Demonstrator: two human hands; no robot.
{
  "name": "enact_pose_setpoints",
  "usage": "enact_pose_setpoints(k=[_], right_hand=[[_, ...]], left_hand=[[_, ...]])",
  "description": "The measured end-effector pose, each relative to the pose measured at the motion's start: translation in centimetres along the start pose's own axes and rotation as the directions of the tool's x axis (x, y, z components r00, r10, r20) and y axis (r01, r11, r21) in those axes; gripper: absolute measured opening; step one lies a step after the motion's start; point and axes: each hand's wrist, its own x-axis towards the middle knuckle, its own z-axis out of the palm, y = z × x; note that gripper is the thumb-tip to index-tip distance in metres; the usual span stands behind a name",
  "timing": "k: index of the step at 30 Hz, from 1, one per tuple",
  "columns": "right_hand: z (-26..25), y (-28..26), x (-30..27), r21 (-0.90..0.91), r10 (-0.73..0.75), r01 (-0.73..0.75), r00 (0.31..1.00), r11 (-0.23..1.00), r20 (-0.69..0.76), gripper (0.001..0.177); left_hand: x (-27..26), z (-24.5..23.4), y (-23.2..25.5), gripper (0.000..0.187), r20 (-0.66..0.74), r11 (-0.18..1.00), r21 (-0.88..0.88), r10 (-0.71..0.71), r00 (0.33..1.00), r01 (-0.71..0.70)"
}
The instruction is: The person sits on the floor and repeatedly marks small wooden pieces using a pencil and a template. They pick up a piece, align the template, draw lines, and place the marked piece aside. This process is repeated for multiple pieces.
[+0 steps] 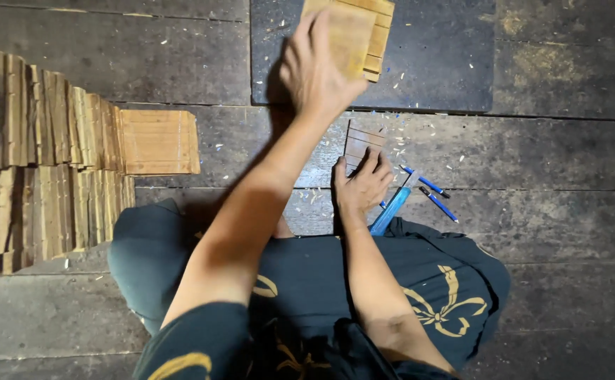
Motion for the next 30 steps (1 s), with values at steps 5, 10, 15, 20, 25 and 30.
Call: enact_pose_setpoints(k=[5, 10, 15, 20, 25, 30], right_hand=[[1.2, 1.1, -0.7, -0.028, -0.031, 0.029, 0.997, 0.999, -0.071, 0.073], [1.1, 1.1, -0.9, -0.033, -0.030, 0.028, 0.997, 0.999, -0.066, 0.072], [1.3, 1.1, -0.9, -0.032, -0.024, 0.022, 0.998, 0.999, -0.061, 0.072], [1.9, 1.6, -0.8, -0.026, -0.034, 0.032, 0.997, 0.999, -0.069, 0.070], [1.7, 1.6, -0.8, -0.031, -0.040, 0.039, 0.999, 0.999, -0.037, 0.070], [1.4, 1.4, -0.7, -0.048, -0.022, 0.020, 0.999, 0.999, -0.033, 0.070]], left_hand=[[-10.3, -2.9, -5.7, 0.110, -0.077, 0.992, -0.084, -0.097, 0.992, 0.090], [-14.0, 0.5, -9.8, 0.107, -0.012, 0.989, 0.031, -0.143, 0.990, 0.144], [-14.2, 2.7, -11.6, 0.107, 0.018, 0.988, 0.092, -0.122, 0.992, 0.120], [-13.3, 0.0, -11.7, 0.107, 0.408, 0.976, 0.190, -0.179, 0.895, 0.108], [-12.5, 0.8, -12.3, 0.106, 0.427, 0.966, 0.249, -0.178, 0.887, 0.074], [-10.6, -0.6, -11.7, 0.096, 0.447, 0.967, 0.255, -0.102, 0.888, -0.017]])
